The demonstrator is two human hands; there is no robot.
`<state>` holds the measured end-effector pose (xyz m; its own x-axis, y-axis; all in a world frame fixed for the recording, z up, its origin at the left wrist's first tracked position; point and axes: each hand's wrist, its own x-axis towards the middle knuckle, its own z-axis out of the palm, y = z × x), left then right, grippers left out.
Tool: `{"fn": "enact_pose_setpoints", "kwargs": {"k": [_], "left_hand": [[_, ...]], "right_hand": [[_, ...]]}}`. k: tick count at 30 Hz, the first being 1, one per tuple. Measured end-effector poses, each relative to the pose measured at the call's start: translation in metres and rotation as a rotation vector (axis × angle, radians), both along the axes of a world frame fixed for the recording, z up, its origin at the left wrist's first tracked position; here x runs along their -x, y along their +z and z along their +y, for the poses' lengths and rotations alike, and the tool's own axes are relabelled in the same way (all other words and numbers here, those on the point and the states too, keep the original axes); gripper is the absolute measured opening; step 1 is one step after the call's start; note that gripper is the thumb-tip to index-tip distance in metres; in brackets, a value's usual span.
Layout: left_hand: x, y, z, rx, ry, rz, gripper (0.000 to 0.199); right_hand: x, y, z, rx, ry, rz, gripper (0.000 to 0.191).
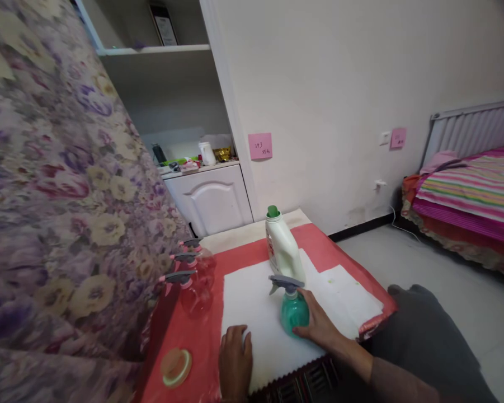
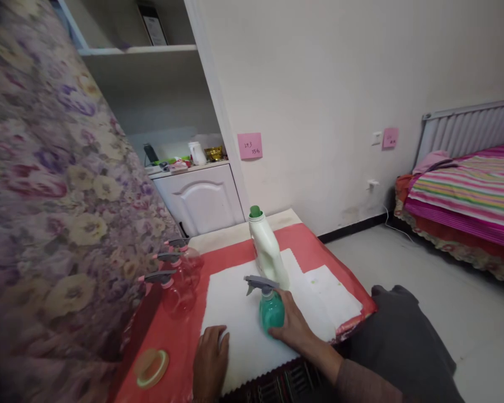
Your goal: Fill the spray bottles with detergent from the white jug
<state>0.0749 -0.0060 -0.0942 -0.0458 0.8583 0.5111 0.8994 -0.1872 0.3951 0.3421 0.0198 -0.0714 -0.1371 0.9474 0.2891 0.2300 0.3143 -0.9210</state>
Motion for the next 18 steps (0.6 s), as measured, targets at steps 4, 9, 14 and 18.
{"fn": "enact_pose_setpoints", "kwargs": {"k": [4, 9, 14, 18], "left_hand": [[0.0, -0.001, 0.001, -0.005, 0.002, 0.017, 0.022], [0.002, -0.002, 0.002, 0.022, -0.003, 0.007, 0.022], [0.001, 0.002, 0.0, 0.047, -0.004, 0.001, 0.022], [0.003, 0.002, 0.001, 0.041, -0.008, 0.008, 0.022]], "right_hand": [[-0.019, -0.001, 0.007, 0.04, 0.08, 0.016, 0.09], [-0.012, -0.008, 0.003, 0.009, -0.032, 0.011, 0.097], [-0.004, -0.002, -0.002, 0.015, -0.069, -0.011, 0.093], [-0.012, 0.012, -0.001, 0.055, -0.017, 0.006, 0.087]]}}
